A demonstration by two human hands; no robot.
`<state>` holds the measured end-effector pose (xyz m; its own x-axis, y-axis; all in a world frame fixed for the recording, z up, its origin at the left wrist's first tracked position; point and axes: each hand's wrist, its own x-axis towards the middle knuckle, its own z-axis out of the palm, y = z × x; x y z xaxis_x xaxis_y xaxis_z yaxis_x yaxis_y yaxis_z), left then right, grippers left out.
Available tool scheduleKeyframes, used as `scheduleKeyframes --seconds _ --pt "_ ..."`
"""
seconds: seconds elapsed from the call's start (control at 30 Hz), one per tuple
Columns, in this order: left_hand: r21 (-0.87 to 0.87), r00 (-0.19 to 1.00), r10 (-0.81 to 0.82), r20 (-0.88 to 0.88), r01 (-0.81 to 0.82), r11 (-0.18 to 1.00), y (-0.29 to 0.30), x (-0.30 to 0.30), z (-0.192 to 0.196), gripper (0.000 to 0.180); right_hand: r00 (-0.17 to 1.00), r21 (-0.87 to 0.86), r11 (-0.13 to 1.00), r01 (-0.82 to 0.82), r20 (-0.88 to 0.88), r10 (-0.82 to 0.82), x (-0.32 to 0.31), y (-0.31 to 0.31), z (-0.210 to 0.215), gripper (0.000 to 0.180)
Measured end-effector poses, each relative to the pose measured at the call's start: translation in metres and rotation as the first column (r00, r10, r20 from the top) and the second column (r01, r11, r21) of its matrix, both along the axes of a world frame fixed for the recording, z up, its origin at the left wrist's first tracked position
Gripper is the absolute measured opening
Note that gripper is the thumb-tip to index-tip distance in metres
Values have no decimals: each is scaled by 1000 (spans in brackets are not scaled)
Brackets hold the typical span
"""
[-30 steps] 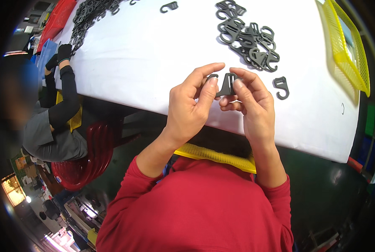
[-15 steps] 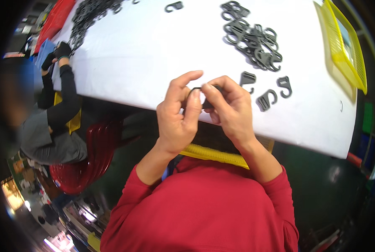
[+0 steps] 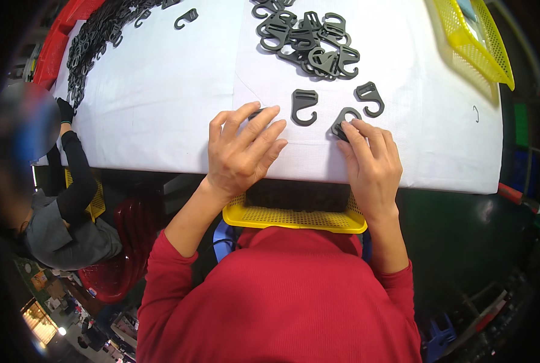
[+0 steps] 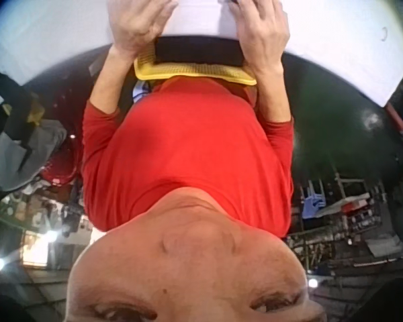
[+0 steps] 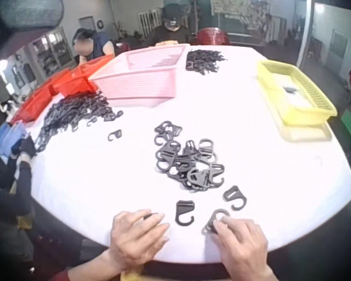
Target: The person assembles small black plastic hooks by hand, snapping two parts together and placing them into a yellow basket. They repeatedly pick up parts from a table, join them, and transfer the assembled hooks into the basket. Later, they walk to another table and attach hooks to a hanging chain.
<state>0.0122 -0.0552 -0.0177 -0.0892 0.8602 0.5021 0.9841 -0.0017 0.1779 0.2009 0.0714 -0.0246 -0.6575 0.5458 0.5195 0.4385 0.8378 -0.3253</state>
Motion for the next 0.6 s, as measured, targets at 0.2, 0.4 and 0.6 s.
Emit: scheduleKeyframes --seconds 0.2,0.4,0.6 --pt "97 1000 -24 10 23 995 58 -1 9 29 985 -457 888 -44 -167 -38 6 7 17 23" --pt "-88 990 -100 -104 91 992 128 0 8 42 991 -152 979 133 13 -133 -7 40 12 41" --pt "-68 976 -193 -105 187 980 148 0 1 30 995 -22 997 77 60 -76 15 58 -7 33"
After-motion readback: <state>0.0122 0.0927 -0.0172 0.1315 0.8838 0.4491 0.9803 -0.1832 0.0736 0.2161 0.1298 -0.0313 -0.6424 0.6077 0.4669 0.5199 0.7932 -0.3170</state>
